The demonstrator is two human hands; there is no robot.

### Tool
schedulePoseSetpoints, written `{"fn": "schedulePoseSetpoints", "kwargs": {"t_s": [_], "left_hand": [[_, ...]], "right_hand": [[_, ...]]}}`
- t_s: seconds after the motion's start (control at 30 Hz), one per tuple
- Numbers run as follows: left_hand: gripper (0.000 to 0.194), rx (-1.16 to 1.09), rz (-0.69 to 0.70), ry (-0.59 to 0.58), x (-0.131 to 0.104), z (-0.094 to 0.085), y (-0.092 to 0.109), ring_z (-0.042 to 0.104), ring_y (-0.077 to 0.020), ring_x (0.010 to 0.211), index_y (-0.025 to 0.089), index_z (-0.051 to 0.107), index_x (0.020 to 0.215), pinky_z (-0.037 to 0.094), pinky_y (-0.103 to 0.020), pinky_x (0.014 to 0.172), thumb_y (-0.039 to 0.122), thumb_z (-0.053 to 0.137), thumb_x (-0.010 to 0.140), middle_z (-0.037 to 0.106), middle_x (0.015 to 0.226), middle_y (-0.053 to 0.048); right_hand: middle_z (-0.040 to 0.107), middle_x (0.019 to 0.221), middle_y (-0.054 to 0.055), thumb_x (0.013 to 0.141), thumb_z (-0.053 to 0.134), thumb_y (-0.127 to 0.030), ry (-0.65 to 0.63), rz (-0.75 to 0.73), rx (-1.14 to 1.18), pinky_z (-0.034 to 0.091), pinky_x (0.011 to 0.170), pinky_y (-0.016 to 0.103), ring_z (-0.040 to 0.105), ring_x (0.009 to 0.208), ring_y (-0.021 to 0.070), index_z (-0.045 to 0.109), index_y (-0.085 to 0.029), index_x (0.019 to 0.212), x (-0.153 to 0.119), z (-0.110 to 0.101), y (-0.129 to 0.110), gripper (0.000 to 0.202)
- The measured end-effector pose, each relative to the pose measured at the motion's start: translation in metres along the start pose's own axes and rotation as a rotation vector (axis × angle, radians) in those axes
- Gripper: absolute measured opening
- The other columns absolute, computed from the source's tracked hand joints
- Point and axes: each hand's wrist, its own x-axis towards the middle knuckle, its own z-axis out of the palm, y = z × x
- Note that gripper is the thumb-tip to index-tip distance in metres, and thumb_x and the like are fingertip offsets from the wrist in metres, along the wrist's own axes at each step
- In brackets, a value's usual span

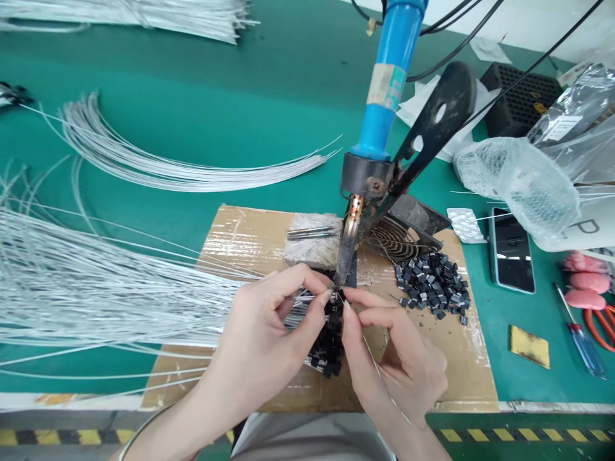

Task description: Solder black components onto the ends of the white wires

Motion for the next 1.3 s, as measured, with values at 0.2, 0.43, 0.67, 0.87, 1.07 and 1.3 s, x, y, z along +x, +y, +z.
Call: {"fn": "schedulePoseSetpoints", "kwargs": {"t_s": [0.2,0.43,0.67,0.87,1.07,1.3], "left_hand": [[0.020,0.007,-0.002,-0.001,0.000,-0.001,0.002,0.063,-0.0145,0.056,0.023,0.070,0.077,0.042,-0.027,0.047,0.025,0.056,0.092,0.079,0.077,-0.001],[0.019,0.039,0.020,-0.007,-0.001,0.000,-0.002,0.066,-0.0157,0.058,0.024,0.069,0.077,0.042,-0.027,0.047,0.023,0.056,0.092,0.080,0.078,-0.001],[0.018,0.254,0.273,0.088,-0.018,0.000,-0.016,0.065,-0.0127,0.060,0.025,0.066,0.087,0.046,-0.027,0.053,0.012,0.059,0.097,0.081,0.083,0.005],[0.023,0.410,0.456,0.340,-0.048,0.009,-0.045,0.078,-0.0169,0.090,0.020,0.067,0.099,0.055,-0.030,0.079,-0.002,0.066,0.095,0.080,0.100,-0.004],[0.017,0.243,0.301,0.313,-0.059,0.006,-0.056,0.077,-0.0219,0.096,0.027,0.074,0.099,0.063,-0.036,0.085,0.012,0.066,0.098,0.078,0.103,-0.003],[0.014,0.464,0.296,0.379,0.043,-0.058,-0.065,0.074,-0.0279,0.097,0.023,0.075,0.095,0.061,-0.044,0.087,0.032,0.066,0.100,0.078,0.103,-0.007]], "right_hand": [[0.088,0.103,0.004,0.093,0.072,-0.008,-0.006,-0.003,0.002,0.072,0.073,0.028,0.085,0.075,0.0182,0.067,-0.025,0.091,0.000,-0.001,0.000,0.019],[0.088,0.103,0.004,0.093,0.072,-0.006,-0.016,0.028,0.046,0.071,0.078,0.025,0.086,0.082,0.0176,0.065,-0.024,0.088,-0.003,0.000,0.002,0.020],[0.087,0.102,0.003,0.094,0.074,-0.011,-0.062,0.135,0.135,0.069,0.075,0.030,0.085,0.084,0.0207,0.067,-0.027,0.085,-0.007,-0.008,0.009,0.020],[0.085,0.094,0.009,0.091,0.084,-0.027,0.290,0.267,-0.115,0.064,0.078,0.039,0.083,0.084,0.0266,0.072,-0.023,0.079,-0.001,-0.048,0.044,0.017],[0.081,0.091,0.005,0.080,0.093,-0.041,0.511,0.420,-0.093,0.060,0.094,0.038,0.077,0.083,0.0219,0.069,-0.023,0.073,0.002,-0.069,0.066,0.031],[0.078,0.092,0.008,0.073,0.092,-0.060,0.526,0.471,-0.038,0.059,0.093,0.043,0.075,0.085,0.0254,0.068,-0.025,0.074,0.003,-0.063,0.073,0.043]]}}
